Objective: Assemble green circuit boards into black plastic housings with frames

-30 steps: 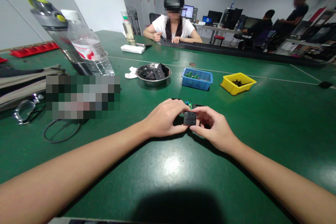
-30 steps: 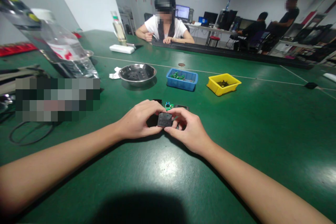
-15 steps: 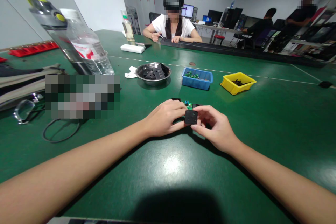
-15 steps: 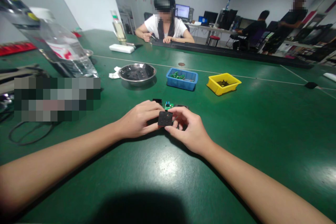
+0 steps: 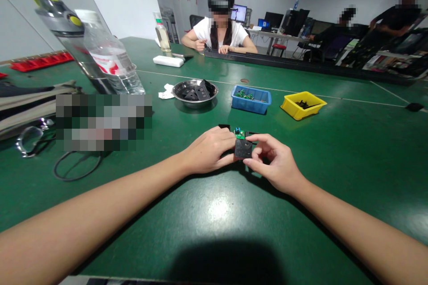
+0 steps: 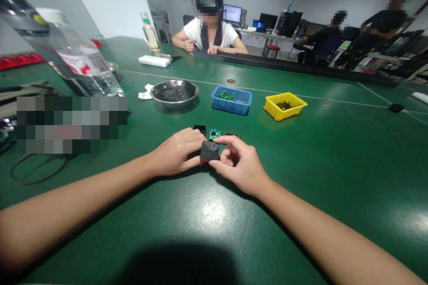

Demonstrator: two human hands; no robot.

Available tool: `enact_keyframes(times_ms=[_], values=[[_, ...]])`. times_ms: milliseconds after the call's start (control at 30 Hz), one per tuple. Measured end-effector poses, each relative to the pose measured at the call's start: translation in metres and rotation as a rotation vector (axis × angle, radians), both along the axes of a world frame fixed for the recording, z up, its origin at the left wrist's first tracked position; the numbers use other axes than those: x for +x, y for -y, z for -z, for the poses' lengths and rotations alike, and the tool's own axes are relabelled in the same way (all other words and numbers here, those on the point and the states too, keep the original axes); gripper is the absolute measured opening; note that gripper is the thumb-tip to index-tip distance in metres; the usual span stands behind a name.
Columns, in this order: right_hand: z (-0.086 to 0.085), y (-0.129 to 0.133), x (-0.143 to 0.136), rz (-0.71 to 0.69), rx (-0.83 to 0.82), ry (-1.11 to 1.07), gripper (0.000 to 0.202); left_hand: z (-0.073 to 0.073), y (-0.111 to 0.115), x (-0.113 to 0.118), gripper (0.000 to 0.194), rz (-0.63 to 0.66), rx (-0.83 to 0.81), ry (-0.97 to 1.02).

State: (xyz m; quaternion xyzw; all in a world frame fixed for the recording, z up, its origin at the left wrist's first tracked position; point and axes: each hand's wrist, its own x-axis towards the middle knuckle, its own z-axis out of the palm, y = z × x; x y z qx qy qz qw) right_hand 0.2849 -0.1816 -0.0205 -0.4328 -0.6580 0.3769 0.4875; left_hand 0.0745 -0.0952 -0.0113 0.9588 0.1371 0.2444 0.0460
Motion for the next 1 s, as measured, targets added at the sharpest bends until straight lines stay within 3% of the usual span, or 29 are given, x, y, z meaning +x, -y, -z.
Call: enact_keyframes(times_ms=[467, 1000], values=[[0.0012, 0.0006, 0.0008, -0.009, 0.011, 0.028, 0.04, -0.0021, 0.0017, 0.0013, 0.028, 0.061, -0.134, 0.049], [0.0011, 0.001, 0.0018, -0.009, 0.022, 0.051, 0.041, -0.0016, 0.0008, 0.0015, 0.028, 0.068, -0.124, 0.046]])
